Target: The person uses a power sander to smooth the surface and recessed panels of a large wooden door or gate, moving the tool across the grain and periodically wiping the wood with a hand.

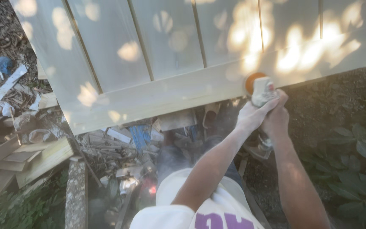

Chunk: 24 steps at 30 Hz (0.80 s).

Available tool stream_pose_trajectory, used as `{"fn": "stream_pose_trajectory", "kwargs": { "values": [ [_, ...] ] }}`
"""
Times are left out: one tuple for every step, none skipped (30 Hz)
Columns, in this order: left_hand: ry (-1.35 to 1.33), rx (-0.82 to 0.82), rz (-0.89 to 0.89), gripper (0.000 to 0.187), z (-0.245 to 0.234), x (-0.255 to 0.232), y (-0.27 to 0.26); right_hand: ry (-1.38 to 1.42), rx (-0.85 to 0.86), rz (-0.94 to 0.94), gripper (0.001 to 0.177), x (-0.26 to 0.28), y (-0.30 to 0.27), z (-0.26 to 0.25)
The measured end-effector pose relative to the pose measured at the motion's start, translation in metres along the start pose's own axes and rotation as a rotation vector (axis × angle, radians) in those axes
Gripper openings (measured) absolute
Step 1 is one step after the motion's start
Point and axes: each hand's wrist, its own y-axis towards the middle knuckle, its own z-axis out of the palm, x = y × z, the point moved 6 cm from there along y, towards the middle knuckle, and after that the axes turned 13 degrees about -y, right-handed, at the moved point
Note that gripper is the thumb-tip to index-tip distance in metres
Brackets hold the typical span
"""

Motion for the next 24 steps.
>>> {"fn": "stream_pose_trajectory", "kwargs": {
  "values": [
    [0.062,0.009,-0.038,0.094,0.009,0.000,0.001,0.026,-0.006,0.028,0.080,-0.007,-0.003,-0.004],
    [0.085,0.008,-0.044,0.096,0.016,0.004,-0.004,0.052,-0.013,0.056,0.081,-0.014,-0.008,-0.009],
    [0.111,0.002,-0.026,0.098,0.020,-0.003,0.000,0.085,-0.038,0.071,0.081,-0.015,-0.003,-0.014],
    [0.136,-0.004,-0.008,0.100,0.020,-0.009,0.002,0.099,-0.063,0.081,0.082,-0.012,0.000,-0.018],
    [0.150,-0.002,0.011,0.099,0.015,-0.014,0.003,0.114,-0.080,0.083,0.082,-0.006,0.001,-0.019],
    [0.164,0.001,0.030,0.099,0.006,-0.016,0.001,0.129,-0.097,0.085,0.082,0.002,0.000,-0.019],
    [0.178,0.011,0.036,0.098,0.000,-0.012,-0.006,0.128,-0.045,0.110,0.083,0.007,-0.004,-0.014],
    [0.186,-0.012,0.053,0.097,-0.011,-0.009,-0.011,0.126,0.006,0.135,0.083,0.016,-0.007,-0.005],
    [0.197,-0.028,0.079,0.095,-0.027,-0.009,-0.013,0.125,0.046,0.164,0.083,0.024,-0.009,0.003],
    [0.209,-0.044,0.105,0.094,-0.044,-0.008,-0.016,0.121,0.016,0.093,0.082,0.039,-0.015,0.008],
    [0.110,-0.072,0.115,0.091,-0.066,-0.004,-0.022,0.118,-0.011,0.014,0.081,0.059,-0.022,0.015],
    [0.010,-0.099,0.124,0.088,-0.088,0.001,-0.030,0.116,-0.038,-0.064,0.081,0.077,-0.030,0.021],
    [-0.022,-0.131,0.137,0.086,-0.109,0.007,-0.038,0.103,-0.032,-0.107,0.081,0.095,-0.038,0.030],
    [-0.054,-0.164,0.150,0.085,-0.130,0.013,-0.047,0.090,-0.027,-0.150,0.081,0.114,-0.047,0.040],
    [-0.088,-0.203,0.168,0.083,-0.151,0.017,-0.053,0.079,-0.023,-0.201,0.082,0.133,-0.052,0.047],
    [-0.128,-0.207,0.185,0.082,-0.168,0.021,-0.060,0.066,-0.011,-0.240,0.083,0.149,-0.057,0.052],
    [-0.169,-0.223,0.203,0.081,-0.187,0.025,-0.069,0.057,0.005,-0.288,0.084,0.169,-0.063,0.059],
    [-0.210,-0.238,0.222,0.080,-0.206,0.029,-0.077,0.048,0.021,-0.336,0.085,0.188,-0.070,0.064],
    [-0.246,-0.265,0.245,0.079,-0.224,0.033,-0.086,0.069,0.013,-0.403,0.084,0.208,-0.079,0.068],
    [-0.281,-0.292,0.269,0.078,-0.241,0.037,-0.094,0.091,0.006,-0.470,0.083,0.228,-0.087,0.069],
    [-0.308,-0.302,0.292,0.076,-0.256,0.040,-0.100,0.112,-0.010,-0.520,0.082,0.245,-0.095,0.070],
    [-0.331,-0.342,0.277,0.075,-0.273,0.047,-0.106,0.087,0.076,-0.520,0.081,0.261,-0.101,0.079],
    [-0.349,-0.363,0.266,0.074,-0.288,0.053,-0.110,0.058,0.147,-0.506,0.081,0.275,-0.107,0.087],
    [-0.366,-0.384,0.254,0.073,-0.303,0.058,-0.113,0.028,0.219,-0.491,0.081,0.289,-0.112,0.094]
  ]
}}
